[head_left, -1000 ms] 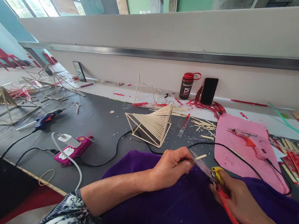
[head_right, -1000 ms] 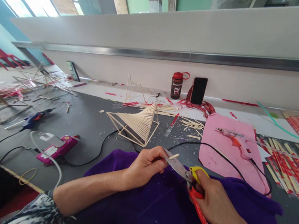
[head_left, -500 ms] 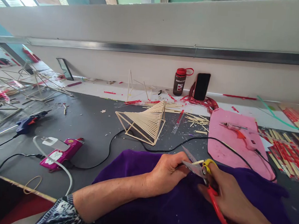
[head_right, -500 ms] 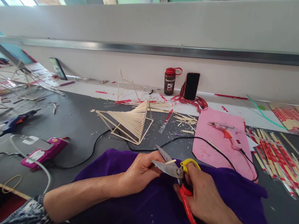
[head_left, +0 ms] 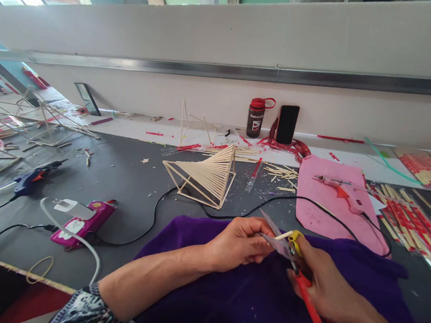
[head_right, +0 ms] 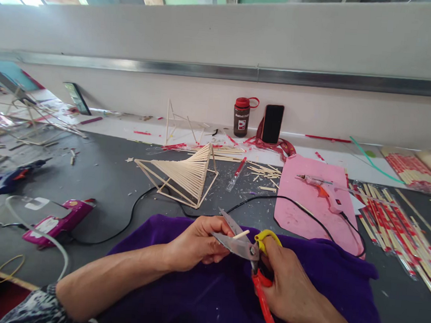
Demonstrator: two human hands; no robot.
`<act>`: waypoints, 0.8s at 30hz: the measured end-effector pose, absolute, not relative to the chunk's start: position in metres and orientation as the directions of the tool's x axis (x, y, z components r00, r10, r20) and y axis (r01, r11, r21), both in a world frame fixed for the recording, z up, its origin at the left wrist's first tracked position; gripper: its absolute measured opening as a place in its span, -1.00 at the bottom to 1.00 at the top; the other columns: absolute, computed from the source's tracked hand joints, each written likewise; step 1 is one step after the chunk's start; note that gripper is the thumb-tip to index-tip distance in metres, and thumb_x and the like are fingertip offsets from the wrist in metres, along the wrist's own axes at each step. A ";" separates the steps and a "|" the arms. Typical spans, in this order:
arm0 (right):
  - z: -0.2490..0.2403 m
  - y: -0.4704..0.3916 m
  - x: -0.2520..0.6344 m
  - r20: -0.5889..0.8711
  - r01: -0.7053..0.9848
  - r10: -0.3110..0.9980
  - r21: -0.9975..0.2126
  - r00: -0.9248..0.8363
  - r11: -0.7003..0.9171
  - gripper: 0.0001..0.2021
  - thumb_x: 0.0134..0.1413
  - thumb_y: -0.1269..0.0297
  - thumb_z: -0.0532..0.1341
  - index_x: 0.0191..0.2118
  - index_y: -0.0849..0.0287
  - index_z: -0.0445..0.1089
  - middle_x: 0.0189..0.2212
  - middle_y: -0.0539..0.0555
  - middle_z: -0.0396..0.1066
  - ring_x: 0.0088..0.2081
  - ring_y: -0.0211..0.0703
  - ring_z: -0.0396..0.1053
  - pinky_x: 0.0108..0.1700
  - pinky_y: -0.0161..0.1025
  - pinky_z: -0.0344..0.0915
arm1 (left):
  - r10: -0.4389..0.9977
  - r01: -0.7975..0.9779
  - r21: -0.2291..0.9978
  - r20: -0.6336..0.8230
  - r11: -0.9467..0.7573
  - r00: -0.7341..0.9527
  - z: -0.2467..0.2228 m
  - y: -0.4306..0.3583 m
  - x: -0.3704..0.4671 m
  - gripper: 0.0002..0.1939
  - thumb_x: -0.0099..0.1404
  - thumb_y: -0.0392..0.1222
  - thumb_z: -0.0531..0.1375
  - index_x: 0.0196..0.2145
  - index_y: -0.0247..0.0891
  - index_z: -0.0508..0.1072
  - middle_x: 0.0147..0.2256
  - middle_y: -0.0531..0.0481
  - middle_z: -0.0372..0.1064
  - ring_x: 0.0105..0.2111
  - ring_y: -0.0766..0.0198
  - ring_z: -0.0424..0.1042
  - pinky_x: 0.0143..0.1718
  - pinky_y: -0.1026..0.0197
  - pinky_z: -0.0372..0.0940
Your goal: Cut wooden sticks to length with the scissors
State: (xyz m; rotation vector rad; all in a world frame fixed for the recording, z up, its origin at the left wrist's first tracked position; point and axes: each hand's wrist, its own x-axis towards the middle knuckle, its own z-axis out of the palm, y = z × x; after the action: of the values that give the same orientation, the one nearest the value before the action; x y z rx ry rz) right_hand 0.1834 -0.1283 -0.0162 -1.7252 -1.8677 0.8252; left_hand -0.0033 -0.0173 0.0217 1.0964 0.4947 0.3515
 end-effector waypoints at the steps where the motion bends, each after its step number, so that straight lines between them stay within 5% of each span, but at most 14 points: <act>1: -0.017 -0.129 0.184 -0.045 0.718 0.993 -0.695 -0.112 0.049 -0.77 -0.09 0.52 0.08 -0.30 0.09 0.09 -0.60 -0.18 0.01 -0.58 -0.34 -0.07 -0.56 -0.36 -0.08 | 0.477 -0.010 0.892 -0.232 0.451 0.848 0.022 -0.017 -0.004 -0.67 0.02 -0.04 0.33 -0.44 -0.32 0.34 -0.69 0.17 0.20 -0.74 0.53 0.05 -0.74 0.42 -0.10; 7: -0.016 -0.133 0.190 0.116 0.781 0.984 -0.600 -0.132 0.175 -0.81 -0.11 0.47 0.11 -0.30 0.10 0.20 -0.59 -0.11 0.19 -0.57 -0.30 0.10 -0.51 -0.34 0.04 | 0.321 0.041 0.767 -0.316 0.641 0.893 0.026 -0.019 -0.007 -0.70 0.01 -0.12 0.36 -0.41 -0.34 0.37 -0.69 0.17 0.18 -0.75 0.53 0.04 -0.81 0.46 -0.17; 14: -0.014 -0.126 0.199 0.155 0.802 0.949 -0.508 -0.275 0.315 -0.81 -0.12 0.48 0.10 -0.38 0.09 0.07 -0.57 -0.11 0.14 -0.55 -0.26 0.04 -0.48 -0.29 -0.01 | 0.135 0.160 0.673 -0.363 0.722 0.922 0.028 -0.021 -0.009 -0.70 -0.01 -0.11 0.37 -0.40 -0.31 0.38 -0.72 0.16 0.20 -0.80 0.55 -0.03 -0.79 0.44 -0.24; 20: 0.003 -0.121 0.208 0.102 0.879 0.976 -0.424 -0.191 0.217 -0.67 -0.23 0.29 0.27 -0.36 0.09 0.08 -0.42 -0.03 0.22 -0.45 -0.20 0.13 -0.41 -0.27 0.09 | 0.414 0.146 0.916 -0.306 0.375 0.857 0.036 -0.002 -0.008 -0.74 0.07 -0.08 0.31 -0.41 -0.36 0.44 -0.67 0.13 0.25 -0.71 0.52 0.13 -0.72 0.42 -0.09; 24: 0.013 -0.127 0.213 0.037 0.888 0.989 -0.436 -0.141 0.143 -0.60 -0.30 0.35 0.27 -0.25 0.10 0.14 -0.37 -0.02 0.25 -0.40 -0.18 0.20 -0.35 -0.24 0.20 | 0.502 0.111 0.967 -0.216 0.230 0.838 0.060 0.015 -0.022 -0.73 0.11 -0.05 0.28 -0.41 -0.36 0.44 -0.66 0.15 0.23 -0.71 0.54 0.06 -0.72 0.41 -0.15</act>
State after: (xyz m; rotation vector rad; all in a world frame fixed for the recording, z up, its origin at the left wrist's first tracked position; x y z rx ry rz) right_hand 0.2128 -0.1265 0.0126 -1.8147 -2.1099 0.4491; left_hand -0.0219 0.0149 0.0602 1.3288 0.5538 0.2884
